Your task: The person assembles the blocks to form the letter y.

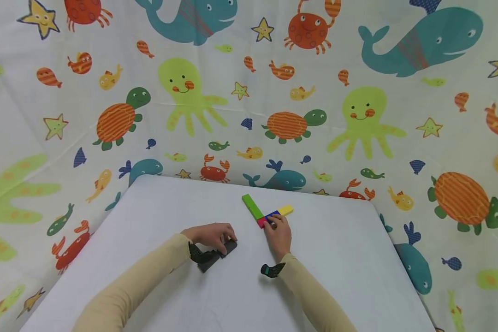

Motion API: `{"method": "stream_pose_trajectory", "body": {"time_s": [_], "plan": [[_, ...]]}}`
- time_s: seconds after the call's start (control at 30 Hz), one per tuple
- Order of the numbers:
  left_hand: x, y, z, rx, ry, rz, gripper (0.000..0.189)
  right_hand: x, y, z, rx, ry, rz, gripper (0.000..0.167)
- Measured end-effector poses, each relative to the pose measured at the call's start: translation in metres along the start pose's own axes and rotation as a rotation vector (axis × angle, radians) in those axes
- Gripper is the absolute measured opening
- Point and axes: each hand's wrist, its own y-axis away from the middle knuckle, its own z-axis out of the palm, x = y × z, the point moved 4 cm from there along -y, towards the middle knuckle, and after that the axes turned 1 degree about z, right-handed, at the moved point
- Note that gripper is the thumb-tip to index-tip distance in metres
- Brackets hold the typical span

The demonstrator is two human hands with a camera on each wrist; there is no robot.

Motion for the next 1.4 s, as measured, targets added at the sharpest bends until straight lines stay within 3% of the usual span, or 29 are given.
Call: {"method": "stream_pose_trajectory", "body": {"time_s": [0.2, 0.37, 0.57, 0.8, 0.93, 1.2, 1.4], "plan": [[0.002, 0.002, 0.004, -0.058, -0.025, 0.006, 0.044, 0.003, 0.001, 0.003, -0.006, 0.007, 0.014, 0.026], [0.004, 0.004, 0.005, -0.108, -0.048, -0.003, 0.06, 0.004, -0.001, 0.003, -0.005, 0.008, 0.011, 0.027], [0.007, 0.003, 0.005, -0.112, -0.052, 0.014, 0.063, 0.004, -0.004, 0.001, -0.011, 0.009, 0.036, 0.028], [0.003, -0.006, 0.007, -0.051, -0.063, 0.065, 0.058, 0.004, -0.002, 0.002, -0.013, 0.009, 0.019, 0.027], [0.001, -0.011, 0.008, 0.014, -0.033, 0.074, 0.057, 0.005, -0.001, 0.004, -0.011, 0.02, 0.011, 0.027], [0.0, -0.022, 0.01, 0.128, -0.019, 0.155, 0.052, 0.005, -0.001, 0.004, -0.007, 0.034, 0.023, 0.026], [-0.004, -0.028, 0.01, 0.165, 0.004, 0.144, 0.052, 0.001, 0.0, 0.003, -0.02, 0.035, 0.037, 0.026]]}}
